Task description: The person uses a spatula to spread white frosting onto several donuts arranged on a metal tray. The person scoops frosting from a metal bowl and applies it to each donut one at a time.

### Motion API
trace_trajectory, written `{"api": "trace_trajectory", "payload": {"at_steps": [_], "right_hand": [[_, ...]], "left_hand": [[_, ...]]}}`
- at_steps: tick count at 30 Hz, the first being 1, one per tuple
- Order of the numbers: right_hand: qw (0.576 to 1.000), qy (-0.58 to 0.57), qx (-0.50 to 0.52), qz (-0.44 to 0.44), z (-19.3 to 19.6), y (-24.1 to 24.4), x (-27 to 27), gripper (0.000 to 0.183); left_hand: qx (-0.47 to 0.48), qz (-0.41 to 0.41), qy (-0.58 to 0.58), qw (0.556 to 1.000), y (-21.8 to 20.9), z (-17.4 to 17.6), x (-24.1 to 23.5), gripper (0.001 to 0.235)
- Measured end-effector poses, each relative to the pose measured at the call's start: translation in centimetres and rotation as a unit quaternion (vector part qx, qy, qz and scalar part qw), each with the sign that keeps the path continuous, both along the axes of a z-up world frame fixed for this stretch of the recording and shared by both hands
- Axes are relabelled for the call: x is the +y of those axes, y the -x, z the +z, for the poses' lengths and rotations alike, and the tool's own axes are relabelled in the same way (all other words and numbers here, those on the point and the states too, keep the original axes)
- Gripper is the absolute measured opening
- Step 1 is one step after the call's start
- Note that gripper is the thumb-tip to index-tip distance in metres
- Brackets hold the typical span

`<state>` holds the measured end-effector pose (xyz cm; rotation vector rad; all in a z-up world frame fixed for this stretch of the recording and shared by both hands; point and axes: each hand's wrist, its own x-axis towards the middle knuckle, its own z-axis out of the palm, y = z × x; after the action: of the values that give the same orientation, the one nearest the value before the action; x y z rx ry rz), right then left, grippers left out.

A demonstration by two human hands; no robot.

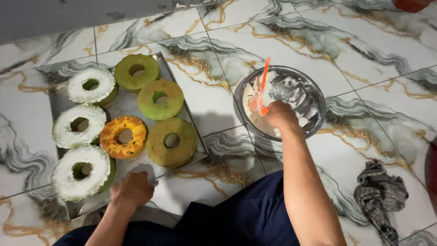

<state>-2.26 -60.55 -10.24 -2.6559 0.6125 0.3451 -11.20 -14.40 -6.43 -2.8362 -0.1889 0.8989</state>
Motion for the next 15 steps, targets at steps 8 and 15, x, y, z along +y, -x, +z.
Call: {"api": "trace_trajectory", "payload": {"at_steps": [8,15], "right_hand": [[0.997,-0.063,-0.029,0.019,-1.4,0.5,0.5,0.04],[0.937,-0.345,-0.03,-0.033,-3.0,1.6,-3.0,0.032]], "left_hand": [[-0.264,0.111,0.16,0.945,1.0,3.4,1.8,0.042],[-0.246,0.134,0.24,0.929,0.1,2.2,1.0,0.109]]}}
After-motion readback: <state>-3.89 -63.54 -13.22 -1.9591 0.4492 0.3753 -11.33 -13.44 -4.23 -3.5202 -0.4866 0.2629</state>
